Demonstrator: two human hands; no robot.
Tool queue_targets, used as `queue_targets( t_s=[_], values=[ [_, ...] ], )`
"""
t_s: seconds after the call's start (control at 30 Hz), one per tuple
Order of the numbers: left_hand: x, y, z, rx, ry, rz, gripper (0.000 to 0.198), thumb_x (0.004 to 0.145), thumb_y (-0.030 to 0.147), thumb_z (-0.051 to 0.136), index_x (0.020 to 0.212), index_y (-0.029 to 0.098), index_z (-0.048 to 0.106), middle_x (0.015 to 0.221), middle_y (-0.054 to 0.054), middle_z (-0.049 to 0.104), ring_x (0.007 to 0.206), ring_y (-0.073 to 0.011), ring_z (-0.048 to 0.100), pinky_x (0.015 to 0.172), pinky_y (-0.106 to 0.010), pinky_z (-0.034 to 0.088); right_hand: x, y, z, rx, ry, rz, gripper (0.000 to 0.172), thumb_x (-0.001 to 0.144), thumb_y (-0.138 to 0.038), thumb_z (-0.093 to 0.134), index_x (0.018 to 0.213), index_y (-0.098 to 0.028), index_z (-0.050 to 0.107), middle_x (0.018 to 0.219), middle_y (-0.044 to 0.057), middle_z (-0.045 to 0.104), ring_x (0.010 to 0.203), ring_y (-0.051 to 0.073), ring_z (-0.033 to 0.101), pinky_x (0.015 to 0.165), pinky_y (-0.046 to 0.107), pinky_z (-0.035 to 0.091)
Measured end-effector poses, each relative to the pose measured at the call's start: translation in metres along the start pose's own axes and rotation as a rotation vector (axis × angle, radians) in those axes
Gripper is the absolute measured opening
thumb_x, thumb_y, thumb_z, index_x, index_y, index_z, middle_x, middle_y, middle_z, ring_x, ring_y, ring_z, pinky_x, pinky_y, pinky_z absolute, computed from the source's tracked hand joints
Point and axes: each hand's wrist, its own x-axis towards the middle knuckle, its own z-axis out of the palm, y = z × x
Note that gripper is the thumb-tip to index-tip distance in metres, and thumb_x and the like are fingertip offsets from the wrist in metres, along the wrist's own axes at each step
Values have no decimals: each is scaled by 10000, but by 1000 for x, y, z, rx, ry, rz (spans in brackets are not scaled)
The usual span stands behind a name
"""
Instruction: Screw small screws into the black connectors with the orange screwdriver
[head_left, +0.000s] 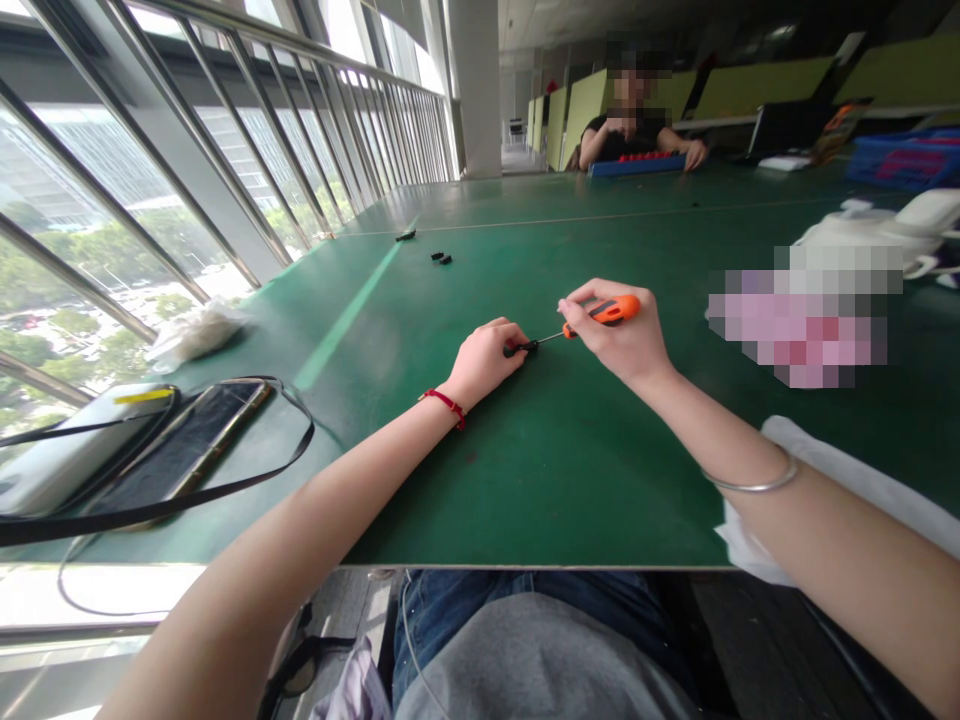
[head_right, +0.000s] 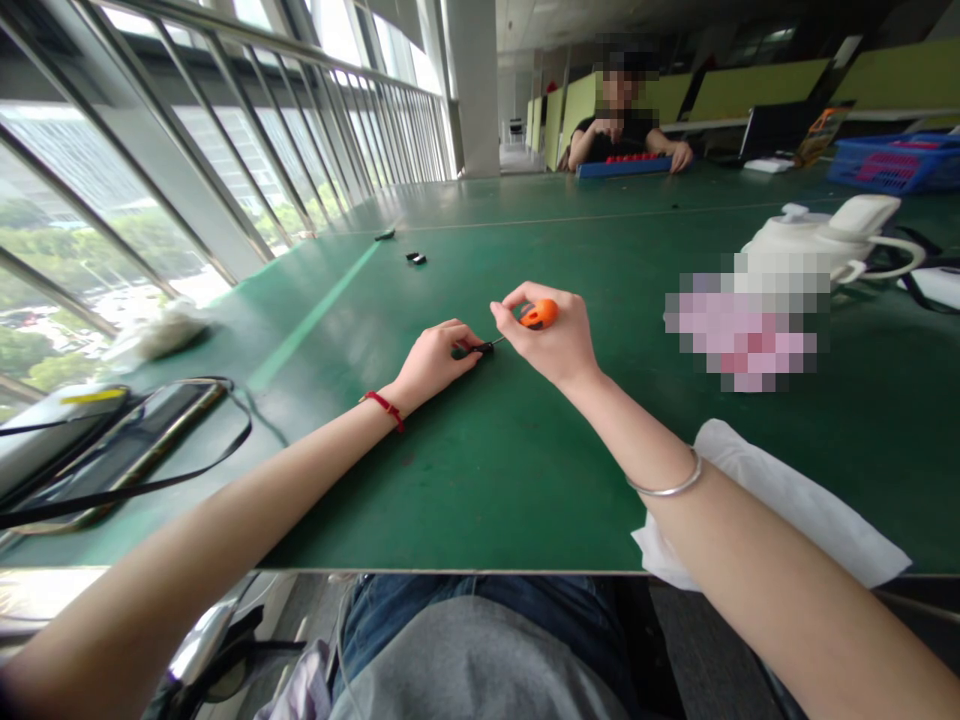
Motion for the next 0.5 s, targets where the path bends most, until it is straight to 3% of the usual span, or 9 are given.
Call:
queue_targets(
  t_s=[0.1, 0.2, 0.3, 0.37, 0.47, 0.5],
  values=[
    [0, 0, 0, -5, -2, 0, 133, 750, 162, 574, 834, 174, 676, 875, -20, 635, 769, -145, 614, 708, -253, 506, 1, 0, 0, 28, 28, -38, 109, 722, -280, 618, 810, -220, 596, 680, -9, 598, 584, 139, 546, 586, 280, 438],
    [0, 0, 0, -2, -9, -9, 134, 747, 163, 576, 835, 177, 676, 879, -19, 634, 773, -145, 613, 708, -251, 505, 1, 1, 0, 55, 45, -40, 307, 688, -256, 649, 979, -229, 553, 641, -35, 547, 552, 140, 524, 583, 286, 442],
    [0, 0, 0, 1, -5, -8, 134, 751, 165, 571, 835, 176, 674, 872, -20, 633, 768, -145, 611, 708, -254, 503, 1, 0, 0, 21, -2, -7, 135, 739, -336, 628, 803, -224, 587, 528, -48, 500, 484, 126, 490, 552, 282, 411],
    [0, 0, 0, 1, -1, -5, 134, 754, 167, 569, 836, 175, 675, 870, -21, 633, 765, -146, 611, 707, -256, 502, 1, 0, -1, 11, -21, -9, 171, 768, -355, 593, 667, -217, 580, 527, -28, 532, 493, 127, 506, 541, 278, 401],
    [0, 0, 0, 6, -3, -5, 132, 759, 174, 567, 836, 178, 673, 872, -22, 633, 765, -147, 610, 705, -256, 502, 1, 0, -3, 12, 22, -59, 60, 729, -279, 610, 759, -228, 599, 616, -20, 580, 561, 143, 544, 627, 298, 444],
    [0, 0, 0, 7, -5, -5, 131, 760, 174, 566, 835, 177, 673, 872, -23, 633, 765, -147, 610, 703, -256, 501, 2, 0, -3, 18, 40, -74, 129, 704, -252, 623, 829, -235, 598, 631, -24, 578, 572, 147, 545, 657, 308, 454]
  ],
)
